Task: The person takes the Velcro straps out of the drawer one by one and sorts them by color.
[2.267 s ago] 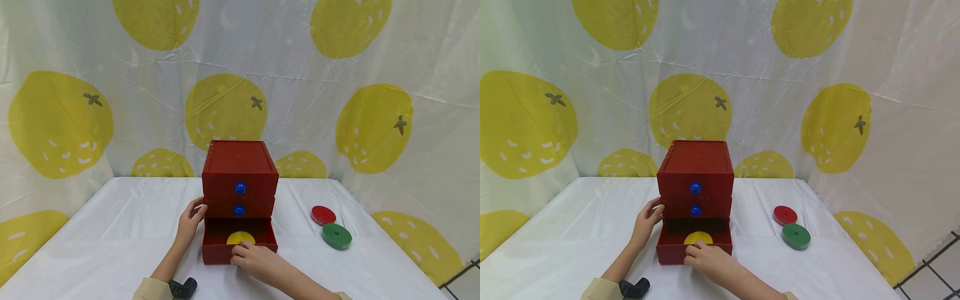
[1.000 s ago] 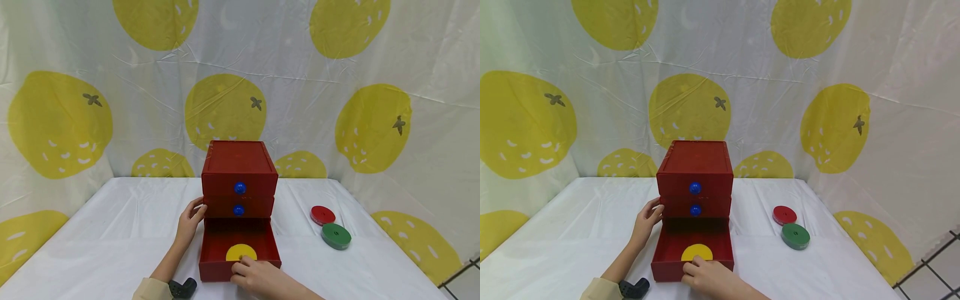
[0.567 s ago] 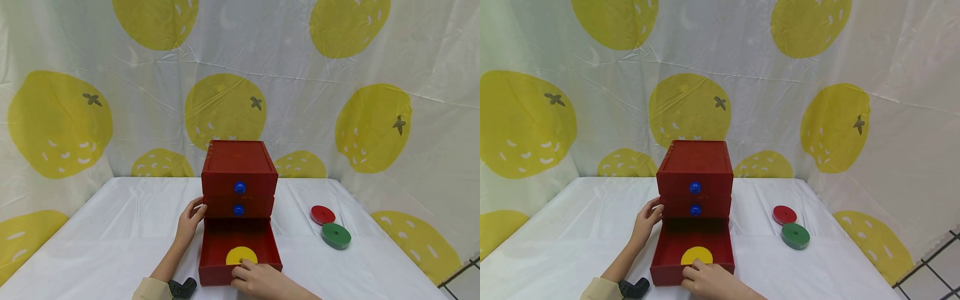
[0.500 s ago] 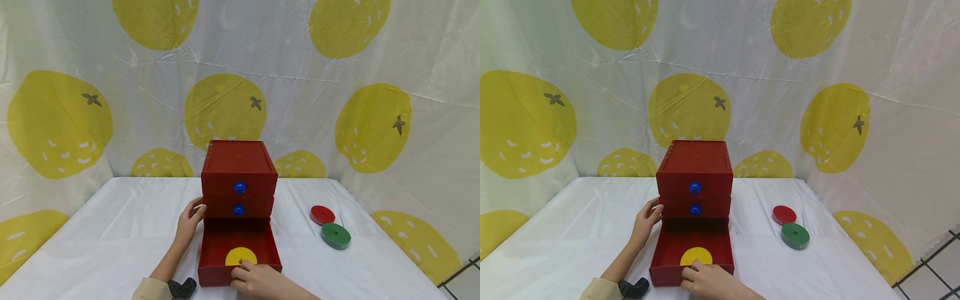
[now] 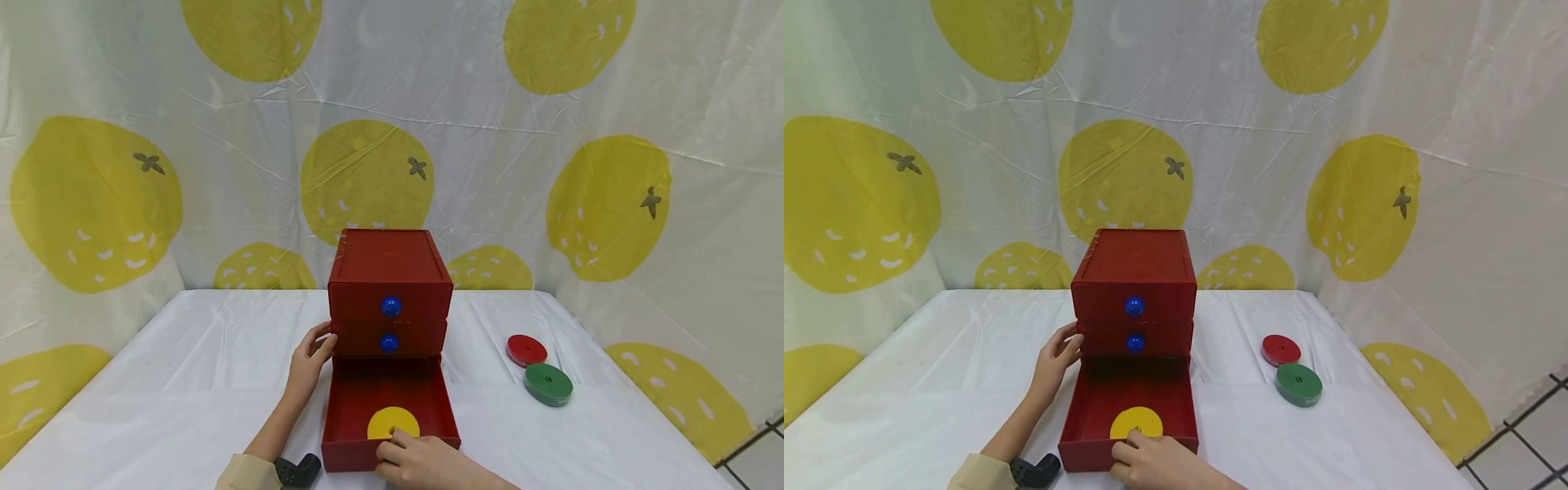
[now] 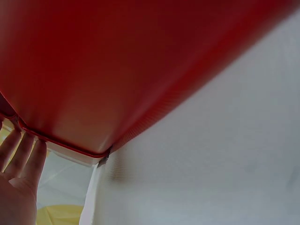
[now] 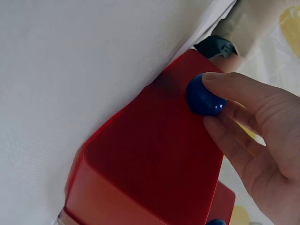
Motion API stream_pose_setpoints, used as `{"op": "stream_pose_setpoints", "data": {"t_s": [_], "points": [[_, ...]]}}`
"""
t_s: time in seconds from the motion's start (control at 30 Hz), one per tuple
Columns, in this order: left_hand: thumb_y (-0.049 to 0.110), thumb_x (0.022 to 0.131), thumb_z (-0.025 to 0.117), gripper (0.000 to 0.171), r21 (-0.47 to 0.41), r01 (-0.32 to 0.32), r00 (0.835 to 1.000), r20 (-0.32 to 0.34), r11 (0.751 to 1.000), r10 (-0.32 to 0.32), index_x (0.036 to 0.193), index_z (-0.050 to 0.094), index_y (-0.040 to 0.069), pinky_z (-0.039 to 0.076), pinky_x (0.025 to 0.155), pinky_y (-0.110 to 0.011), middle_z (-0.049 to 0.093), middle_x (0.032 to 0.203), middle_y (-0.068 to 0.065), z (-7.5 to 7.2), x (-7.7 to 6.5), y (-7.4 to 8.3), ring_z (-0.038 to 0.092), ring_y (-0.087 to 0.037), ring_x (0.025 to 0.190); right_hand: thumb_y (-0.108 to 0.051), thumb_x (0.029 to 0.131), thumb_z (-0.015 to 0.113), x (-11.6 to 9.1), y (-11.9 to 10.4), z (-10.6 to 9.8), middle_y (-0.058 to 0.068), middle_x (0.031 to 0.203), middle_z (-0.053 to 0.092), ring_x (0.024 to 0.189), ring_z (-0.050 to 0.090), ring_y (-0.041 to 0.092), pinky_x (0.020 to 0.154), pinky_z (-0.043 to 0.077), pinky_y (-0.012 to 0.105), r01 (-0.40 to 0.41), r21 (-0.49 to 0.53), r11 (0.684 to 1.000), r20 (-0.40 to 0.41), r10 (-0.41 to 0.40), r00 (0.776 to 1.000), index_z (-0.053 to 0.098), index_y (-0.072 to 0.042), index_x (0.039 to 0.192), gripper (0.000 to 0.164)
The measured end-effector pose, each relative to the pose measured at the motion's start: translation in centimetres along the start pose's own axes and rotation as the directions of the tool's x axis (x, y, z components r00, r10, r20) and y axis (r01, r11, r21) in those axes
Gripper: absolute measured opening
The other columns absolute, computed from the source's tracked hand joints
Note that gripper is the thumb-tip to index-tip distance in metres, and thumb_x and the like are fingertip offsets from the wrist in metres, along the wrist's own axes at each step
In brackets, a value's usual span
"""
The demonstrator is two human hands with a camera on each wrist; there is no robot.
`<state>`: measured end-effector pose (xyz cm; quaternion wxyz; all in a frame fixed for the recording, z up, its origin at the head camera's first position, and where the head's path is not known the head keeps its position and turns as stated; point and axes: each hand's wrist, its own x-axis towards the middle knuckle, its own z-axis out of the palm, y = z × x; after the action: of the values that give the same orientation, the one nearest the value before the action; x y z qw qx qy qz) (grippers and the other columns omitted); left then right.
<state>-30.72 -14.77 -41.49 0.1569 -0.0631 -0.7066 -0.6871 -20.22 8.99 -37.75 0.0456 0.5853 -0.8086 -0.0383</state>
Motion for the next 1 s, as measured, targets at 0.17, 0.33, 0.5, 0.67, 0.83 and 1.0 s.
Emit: {"op": "stream_pose_setpoints", "data": {"t_s": [0.17,0.33,0.5,0.67,0.83,1.0], "points": [[0.028,0.089,0.057,0.039,0.008,-0.007,1.000,-0.009,1.000,0.007,0.124,0.052,0.013,0.049,0.082,-0.016,0.054,0.124,-0.008,0.0,0.2,-0.2,0.056,0.002,0.099,-0.045,0.076,0.066,0.1,-0.1,0.0,-0.017,0.102,0.054,0.089,0.046,-0.004,0.069,0.043,0.002,-0.010,0.000,1.000,0.023,0.010,1.000,0.057,-0.029,0.111,0.040],[0.030,0.088,0.058,0.039,0.014,-0.005,1.000,-0.008,1.000,0.005,0.124,0.052,0.016,0.050,0.082,-0.018,0.055,0.123,-0.006,0.0,0.2,-0.3,0.056,0.002,0.100,-0.045,0.076,0.066,0.1,-0.2,-0.1,-0.017,0.101,0.055,0.088,0.047,-0.005,0.070,0.043,0.002,-0.016,0.013,1.000,0.035,0.016,0.999,0.058,-0.029,0.110,0.038],[0.032,0.088,0.058,0.038,0.023,-0.006,1.000,-0.012,1.000,0.007,0.123,0.053,0.017,0.050,0.083,-0.018,0.055,0.123,-0.004,0.0,0.2,-0.2,0.056,0.001,0.100,-0.044,0.076,0.067,0.1,-0.1,-0.5,-0.019,0.103,0.056,0.089,0.048,-0.005,0.071,0.046,0.006,-0.043,0.076,0.996,0.053,0.039,0.998,0.058,-0.030,0.110,0.038],[0.030,0.089,0.057,0.039,0.032,-0.015,1.000,-0.014,0.999,0.016,0.125,0.052,0.013,0.049,0.082,-0.017,0.055,0.123,-0.008,0.0,0.1,-0.3,0.056,0.002,0.100,-0.038,0.081,0.064,0.1,0.0,-0.9,-0.019,0.103,0.059,0.089,0.050,-0.006,0.073,0.046,0.006,-0.049,0.147,0.988,0.053,0.042,0.998,0.059,-0.028,0.110,0.030],[0.030,0.089,0.057,0.039,0.022,-0.003,1.000,-0.005,1.000,0.003,0.125,0.052,0.015,0.049,0.083,-0.017,0.054,0.124,-0.007,0.0,0.0,-0.3,0.056,0.003,0.100,-0.036,0.084,0.060,0.0,0.3,-1.7,-0.019,0.101,0.061,0.088,0.053,-0.009,0.077,0.046,0.008,-0.054,0.262,0.963,0.030,0.048,0.998,0.059,-0.029,0.111,0.028],[0.031,0.089,0.057,0.037,0.016,0.002,1.000,-0.014,1.000,-0.002,0.123,0.053,0.019,0.049,0.083,-0.018,0.055,0.123,-0.003,0.0,0.0,-0.2,0.056,0.002,0.100,-0.039,0.089,0.052,-0.1,0.8,-2.4,-0.019,0.105,0.062,0.092,0.055,-0.006,0.082,0.048,0.015,-0.080,0.317,0.945,-0.027,0.094,0.995,0.058,-0.030,0.113,0.027]]}}
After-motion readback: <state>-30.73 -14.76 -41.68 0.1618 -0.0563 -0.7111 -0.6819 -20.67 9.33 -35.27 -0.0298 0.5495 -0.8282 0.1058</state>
